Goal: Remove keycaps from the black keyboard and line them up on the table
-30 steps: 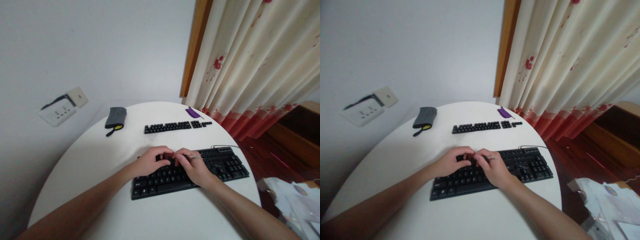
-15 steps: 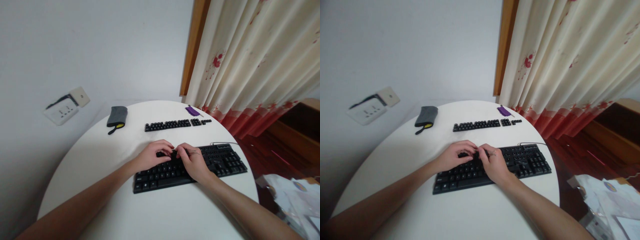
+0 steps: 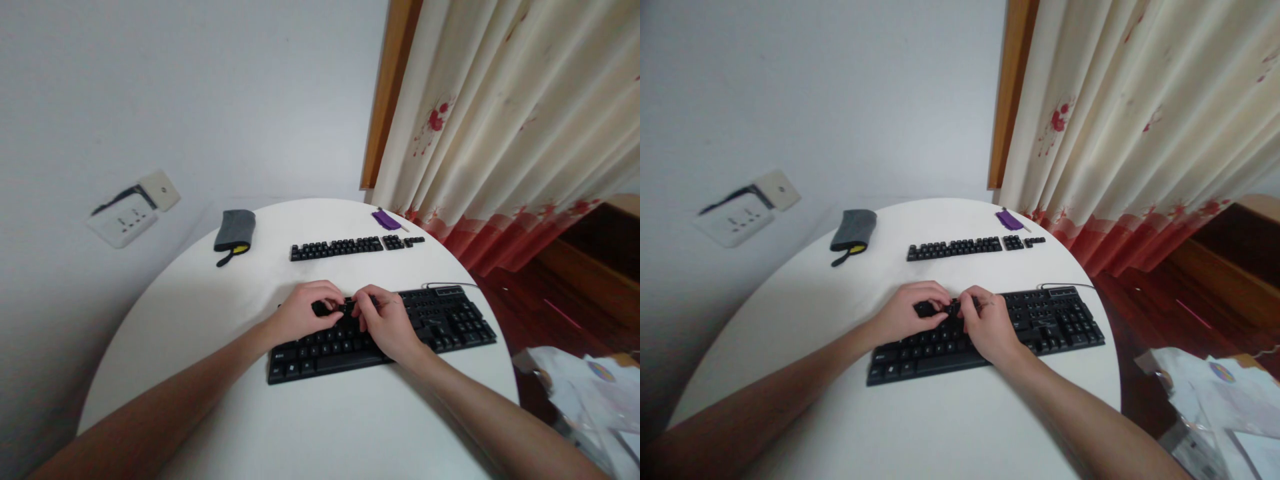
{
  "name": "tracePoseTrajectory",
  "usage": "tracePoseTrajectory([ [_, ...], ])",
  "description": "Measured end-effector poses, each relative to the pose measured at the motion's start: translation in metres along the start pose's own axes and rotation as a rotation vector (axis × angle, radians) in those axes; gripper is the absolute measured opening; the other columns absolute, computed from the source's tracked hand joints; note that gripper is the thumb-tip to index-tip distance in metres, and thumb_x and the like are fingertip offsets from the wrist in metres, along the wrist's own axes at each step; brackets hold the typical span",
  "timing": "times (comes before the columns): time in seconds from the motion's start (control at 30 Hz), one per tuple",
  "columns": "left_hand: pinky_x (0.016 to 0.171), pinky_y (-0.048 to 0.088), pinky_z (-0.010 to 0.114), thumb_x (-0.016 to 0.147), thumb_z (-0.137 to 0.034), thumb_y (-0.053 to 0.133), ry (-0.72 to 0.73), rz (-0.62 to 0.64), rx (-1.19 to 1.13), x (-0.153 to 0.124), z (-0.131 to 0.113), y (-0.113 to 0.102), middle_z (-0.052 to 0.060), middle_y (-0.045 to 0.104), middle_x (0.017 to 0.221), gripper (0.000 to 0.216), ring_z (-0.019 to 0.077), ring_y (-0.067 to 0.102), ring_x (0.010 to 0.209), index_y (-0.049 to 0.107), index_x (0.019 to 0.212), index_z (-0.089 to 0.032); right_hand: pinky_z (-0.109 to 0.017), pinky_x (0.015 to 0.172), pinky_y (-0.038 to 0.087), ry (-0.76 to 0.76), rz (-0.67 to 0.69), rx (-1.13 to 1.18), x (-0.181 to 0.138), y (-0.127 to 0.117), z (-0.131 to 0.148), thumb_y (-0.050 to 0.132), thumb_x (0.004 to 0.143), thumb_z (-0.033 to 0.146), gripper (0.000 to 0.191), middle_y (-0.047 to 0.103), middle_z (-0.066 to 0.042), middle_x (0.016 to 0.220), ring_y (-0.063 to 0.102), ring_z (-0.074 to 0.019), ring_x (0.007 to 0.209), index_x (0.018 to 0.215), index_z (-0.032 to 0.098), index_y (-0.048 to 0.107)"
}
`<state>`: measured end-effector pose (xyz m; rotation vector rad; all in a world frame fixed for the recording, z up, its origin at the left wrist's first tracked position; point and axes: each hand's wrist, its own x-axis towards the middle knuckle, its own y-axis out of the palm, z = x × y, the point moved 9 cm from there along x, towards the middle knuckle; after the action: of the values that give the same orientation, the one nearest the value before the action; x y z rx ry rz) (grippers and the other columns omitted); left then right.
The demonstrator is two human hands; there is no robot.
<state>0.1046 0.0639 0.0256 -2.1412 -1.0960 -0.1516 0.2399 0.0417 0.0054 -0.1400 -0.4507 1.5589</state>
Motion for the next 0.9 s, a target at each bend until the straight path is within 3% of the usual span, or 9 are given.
tracePoseTrajectory([
  [0.17,0.073,0.056,0.028,0.083,-0.022,0.066,0.008,-0.028,-0.008,0.001,-0.003,-0.006,0.007,0.07,0.094,0.012,0.0144,0.063,0.078,0.071,0.093,-0.017,-0.03,0.075,0.044,-0.235,-0.135,-0.147,0.002,-0.022,0.022,0.041,0.1,0.029,0.03,0.061,-0.005,0.08,0.057,-0.0183,0.079,0.077,0.019,0.057],
  [0.3,0.069,0.053,0.026,0.084,-0.024,0.068,0.003,-0.042,-0.009,0.001,0.001,-0.009,0.007,0.069,0.097,0.012,0.0153,0.063,0.082,0.071,0.093,-0.017,-0.032,0.083,0.046,-0.33,0.027,-0.162,0.0,-0.013,0.031,0.041,0.1,0.021,0.021,0.064,-0.007,0.096,0.06,-0.0191,0.089,0.105,0.021,0.061],
  [0.43,0.068,0.051,0.024,0.086,-0.021,0.067,-0.027,-0.044,-0.04,0.001,0.009,-0.01,0.006,0.068,0.1,0.011,0.0142,0.063,0.082,0.071,0.096,-0.018,-0.031,0.083,0.047,-0.346,0.152,-0.222,-0.004,0.001,0.033,0.051,0.096,0.018,0.019,0.064,-0.006,0.096,0.061,-0.0186,0.088,0.109,0.021,0.064],
  [0.73,0.067,0.05,0.025,0.085,-0.023,0.07,-0.043,-0.015,-0.11,0.0,0.011,-0.007,0.006,0.069,0.097,0.01,0.0141,0.062,0.078,0.071,0.092,-0.017,-0.029,0.076,0.049,-0.365,0.149,-0.218,-0.005,0.007,0.031,0.063,0.089,0.016,0.01,0.064,-0.004,0.09,0.061,-0.0169,0.082,0.098,0.02,0.065],
  [0.83,0.066,0.05,0.025,0.082,-0.026,0.073,-0.081,-0.049,-0.106,0.001,0.013,-0.011,0.006,0.069,0.095,0.015,0.0143,0.061,0.076,0.071,0.095,-0.017,-0.028,0.074,0.048,-0.368,0.119,-0.262,-0.002,-0.002,0.037,0.064,0.089,0.017,0.007,0.065,-0.004,0.088,0.061,-0.0168,0.079,0.095,0.02,0.066],
  [0.9,0.067,0.05,0.025,0.083,-0.025,0.071,-0.126,-0.074,-0.082,0.001,0.017,-0.014,0.005,0.069,0.093,0.015,0.0144,0.062,0.076,0.07,0.095,-0.017,-0.028,0.073,0.048,-0.357,0.045,-0.32,0.007,-0.024,0.039,0.064,0.088,0.019,0.006,0.066,-0.004,0.086,0.061,-0.0169,0.077,0.093,0.02,0.067],
])
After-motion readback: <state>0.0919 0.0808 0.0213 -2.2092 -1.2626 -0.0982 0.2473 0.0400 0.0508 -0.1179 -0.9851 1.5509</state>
